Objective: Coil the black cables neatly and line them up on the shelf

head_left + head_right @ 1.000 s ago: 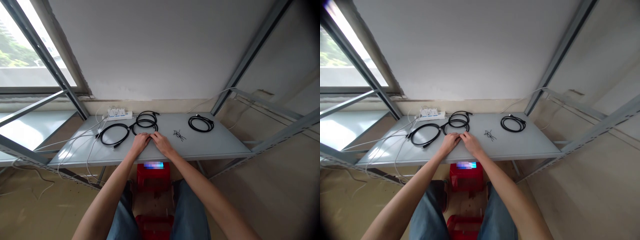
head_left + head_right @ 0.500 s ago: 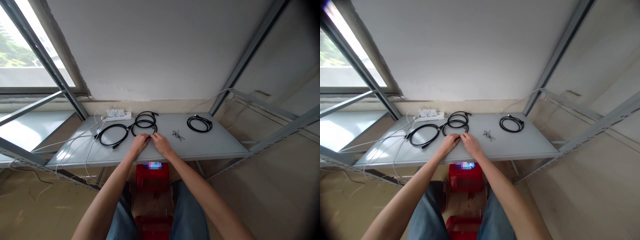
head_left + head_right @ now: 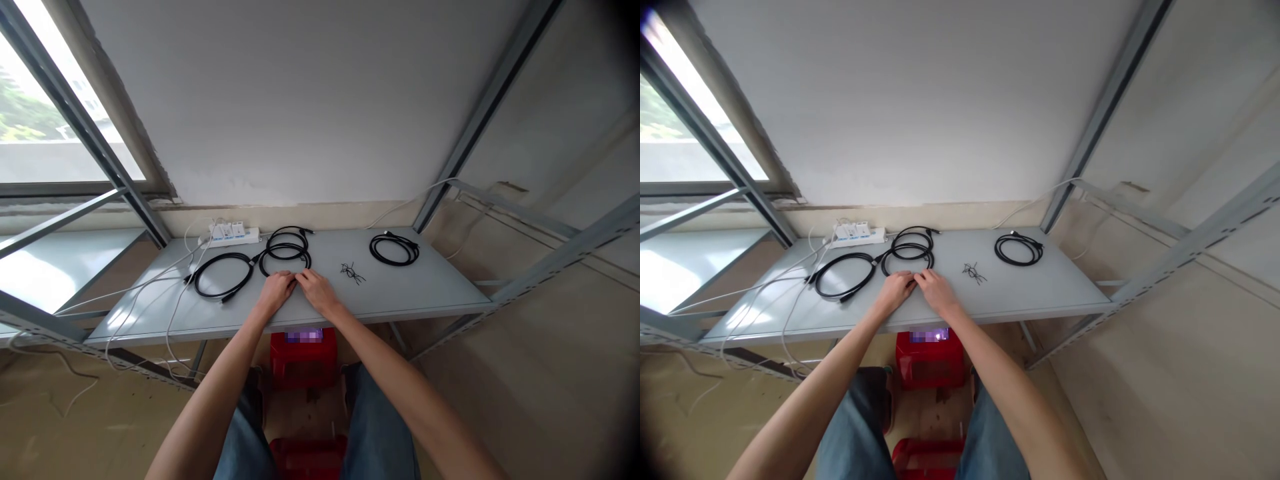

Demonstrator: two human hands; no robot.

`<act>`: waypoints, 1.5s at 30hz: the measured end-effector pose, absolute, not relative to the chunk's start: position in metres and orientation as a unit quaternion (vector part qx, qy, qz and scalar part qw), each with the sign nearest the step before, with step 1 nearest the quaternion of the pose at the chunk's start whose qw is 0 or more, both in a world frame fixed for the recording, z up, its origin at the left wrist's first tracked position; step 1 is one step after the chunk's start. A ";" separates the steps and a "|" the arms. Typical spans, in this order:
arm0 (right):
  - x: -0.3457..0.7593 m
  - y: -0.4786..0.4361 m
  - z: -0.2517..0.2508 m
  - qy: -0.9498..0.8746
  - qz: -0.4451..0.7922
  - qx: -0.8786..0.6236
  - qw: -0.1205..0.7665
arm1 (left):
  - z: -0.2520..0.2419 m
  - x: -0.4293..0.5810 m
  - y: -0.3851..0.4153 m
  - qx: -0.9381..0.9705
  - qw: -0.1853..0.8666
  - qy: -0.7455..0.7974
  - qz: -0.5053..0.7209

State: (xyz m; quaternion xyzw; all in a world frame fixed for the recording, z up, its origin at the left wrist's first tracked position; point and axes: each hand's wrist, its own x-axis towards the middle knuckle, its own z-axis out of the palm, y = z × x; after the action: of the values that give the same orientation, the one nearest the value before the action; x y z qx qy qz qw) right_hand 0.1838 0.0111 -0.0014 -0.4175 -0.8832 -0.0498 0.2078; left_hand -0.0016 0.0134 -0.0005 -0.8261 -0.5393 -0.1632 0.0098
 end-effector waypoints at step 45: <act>0.167 0.002 0.010 -0.851 -0.012 -0.513 0.113 | 0.006 0.000 0.012 -0.817 -0.019 -0.545 -0.187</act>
State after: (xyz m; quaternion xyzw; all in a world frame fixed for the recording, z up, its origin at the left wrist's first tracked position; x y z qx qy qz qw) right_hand 0.1675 0.0024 0.0095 -0.5127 -0.8511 -0.0120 0.1125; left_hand 0.0002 0.0116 0.0057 -0.8173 -0.5448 -0.1866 -0.0195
